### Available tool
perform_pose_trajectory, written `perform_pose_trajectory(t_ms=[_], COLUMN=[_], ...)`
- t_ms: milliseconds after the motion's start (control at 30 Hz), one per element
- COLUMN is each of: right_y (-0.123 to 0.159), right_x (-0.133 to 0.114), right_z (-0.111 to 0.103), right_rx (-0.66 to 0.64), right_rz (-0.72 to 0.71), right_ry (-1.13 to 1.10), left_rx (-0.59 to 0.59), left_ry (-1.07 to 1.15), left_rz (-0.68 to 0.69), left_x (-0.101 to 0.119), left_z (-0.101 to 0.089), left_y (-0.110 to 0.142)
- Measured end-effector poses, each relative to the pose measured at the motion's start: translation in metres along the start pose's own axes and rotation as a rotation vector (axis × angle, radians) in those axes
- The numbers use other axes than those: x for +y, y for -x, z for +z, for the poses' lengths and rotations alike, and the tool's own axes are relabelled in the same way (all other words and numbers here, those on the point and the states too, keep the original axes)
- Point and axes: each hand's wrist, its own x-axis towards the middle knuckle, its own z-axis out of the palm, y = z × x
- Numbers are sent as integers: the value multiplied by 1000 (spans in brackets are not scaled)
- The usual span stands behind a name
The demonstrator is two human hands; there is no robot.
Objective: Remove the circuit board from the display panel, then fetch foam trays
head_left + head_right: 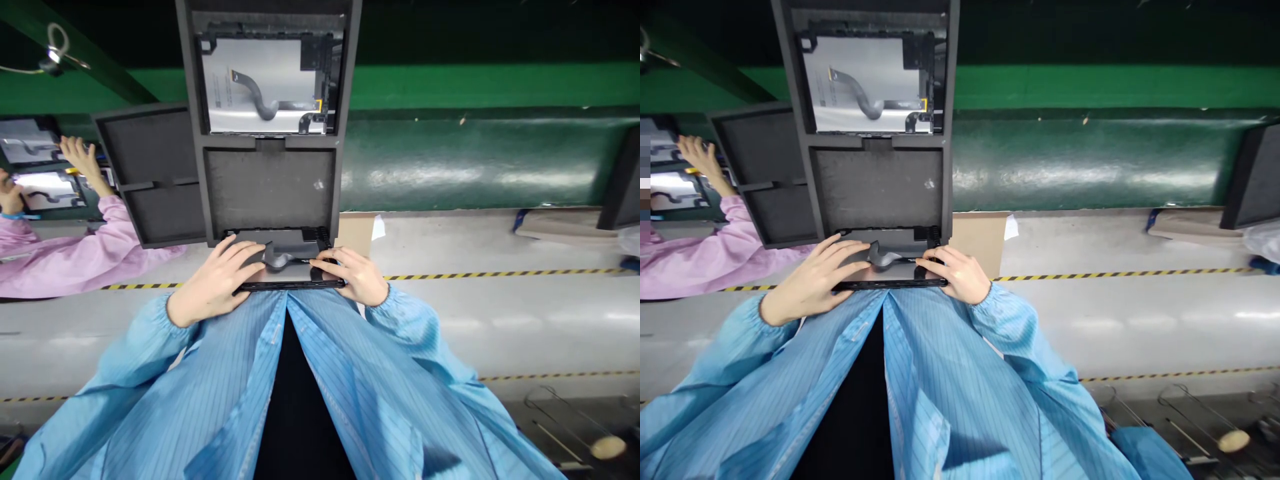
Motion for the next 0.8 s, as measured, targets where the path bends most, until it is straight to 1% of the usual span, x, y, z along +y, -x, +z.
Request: perform_pose_trajectory(t_ms=[100, 167, 200, 267, 333, 400, 467, 533, 633, 700, 733, 800], right_y=[1, 1, 1, 1, 1, 2, 3, 5, 7, 7, 6, 6], right_x=[1, 1, 1, 1, 0, 0, 0, 1, 1, 1, 0, -1], right_z=[1, 2, 2, 1, 0, 0, 0, 1, 2, 3, 3, 4], right_rx=[0, 9, 10, 4, 0, 16, 36, 56, 73, 83, 90, 119], right_rz=[-2, -2, -1, 6, 10, 14, 21, 34, 48, 61, 74, 98], right_ry=[-11, -11, -11, -16, -32, -60, -83, -91, -119, -158, -173, -184], left_rx=[-50, -89, -93, -45, 30, 50, 38, 62, 202, 289, 313, 312], left_ry=[127, 275, 347, 419, 390, 368, 374, 360, 304, 261, 231, 161], left_rz=[-60, -85, -100, -148, -203, -218, -190, -167, -131, -80, -49, 6], left_x=[-9, -14, -17, -20, -21, -21, -20, -19, -18, -18, -17, -16], left_z=[-8, -12, -12, -11, -7, 0, 7, 13, 15, 13, 12, 8], left_y=[-1, -4, -6, -12, -18, -25, -30, -33, -35, -34, -34, -32])
